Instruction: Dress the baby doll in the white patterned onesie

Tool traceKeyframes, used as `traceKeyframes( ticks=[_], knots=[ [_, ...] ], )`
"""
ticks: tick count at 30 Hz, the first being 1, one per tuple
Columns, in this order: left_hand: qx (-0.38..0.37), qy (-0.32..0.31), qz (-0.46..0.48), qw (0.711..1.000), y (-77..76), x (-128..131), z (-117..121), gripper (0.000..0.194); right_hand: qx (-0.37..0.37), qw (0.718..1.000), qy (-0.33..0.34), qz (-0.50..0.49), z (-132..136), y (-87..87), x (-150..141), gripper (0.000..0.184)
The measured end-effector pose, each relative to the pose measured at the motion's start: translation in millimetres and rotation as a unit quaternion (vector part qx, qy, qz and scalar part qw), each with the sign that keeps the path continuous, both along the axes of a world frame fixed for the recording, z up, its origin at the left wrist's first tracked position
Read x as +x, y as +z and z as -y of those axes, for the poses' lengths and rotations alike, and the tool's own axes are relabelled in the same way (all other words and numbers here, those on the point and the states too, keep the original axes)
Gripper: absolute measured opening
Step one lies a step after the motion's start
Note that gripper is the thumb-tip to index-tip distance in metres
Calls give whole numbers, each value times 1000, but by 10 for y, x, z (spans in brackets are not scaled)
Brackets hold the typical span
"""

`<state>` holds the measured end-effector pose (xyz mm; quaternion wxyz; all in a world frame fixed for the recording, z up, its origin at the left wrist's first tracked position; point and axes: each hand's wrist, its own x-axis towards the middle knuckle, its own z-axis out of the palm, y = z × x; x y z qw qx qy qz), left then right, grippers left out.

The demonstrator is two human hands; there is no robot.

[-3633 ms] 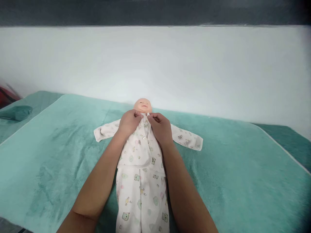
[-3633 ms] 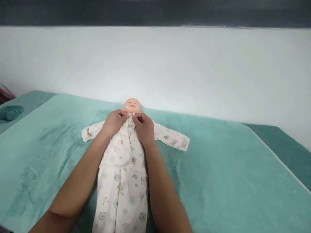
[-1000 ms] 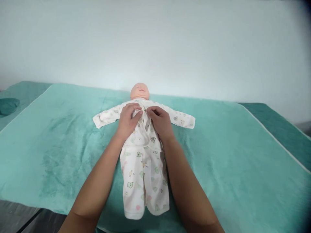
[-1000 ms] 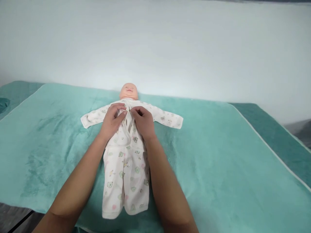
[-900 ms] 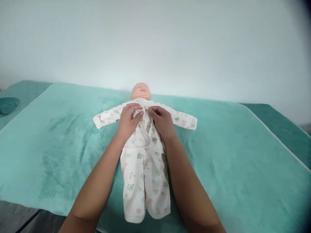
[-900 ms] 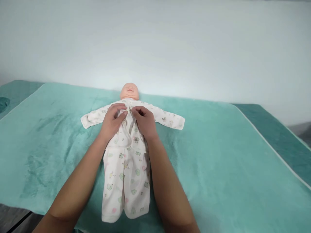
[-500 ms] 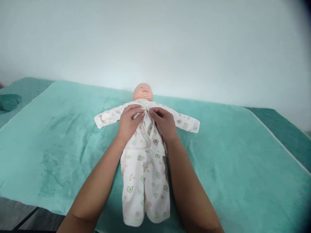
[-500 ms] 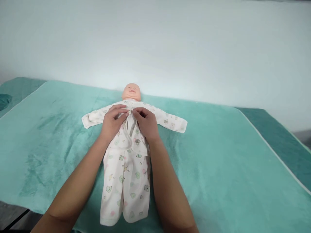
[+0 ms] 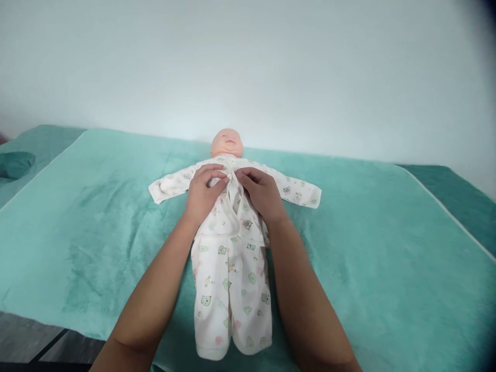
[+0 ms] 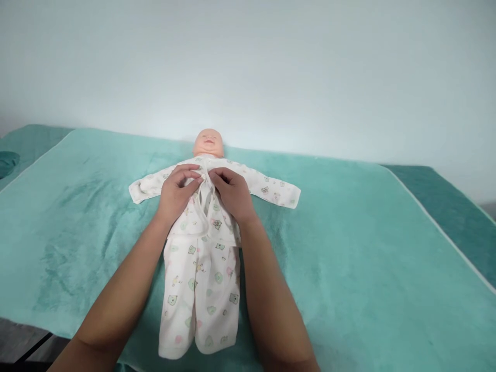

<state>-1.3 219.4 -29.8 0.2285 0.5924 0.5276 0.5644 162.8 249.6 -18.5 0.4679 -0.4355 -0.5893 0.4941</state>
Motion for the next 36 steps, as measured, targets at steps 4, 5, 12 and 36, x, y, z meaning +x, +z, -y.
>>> traceKeyframes(
  ticks=[4, 5, 12, 36],
  knots=[
    [2, -7, 6, 1000, -3, -3, -4, 3, 27, 999, -16, 20, 3, 11, -23, 17],
    [4, -8, 4, 1000, -6, -4, -6, 3, 30, 999, -16, 22, 2, 9, -24, 17],
    [4, -7, -32, 999, 1, 18, -23, 10, 27, 999, 7, 46, 2, 17, 11, 21],
    [-169, -61, 129, 975, 279, 80, 49, 10, 55, 993, 60, 81, 8, 68, 48, 31]
  ],
)
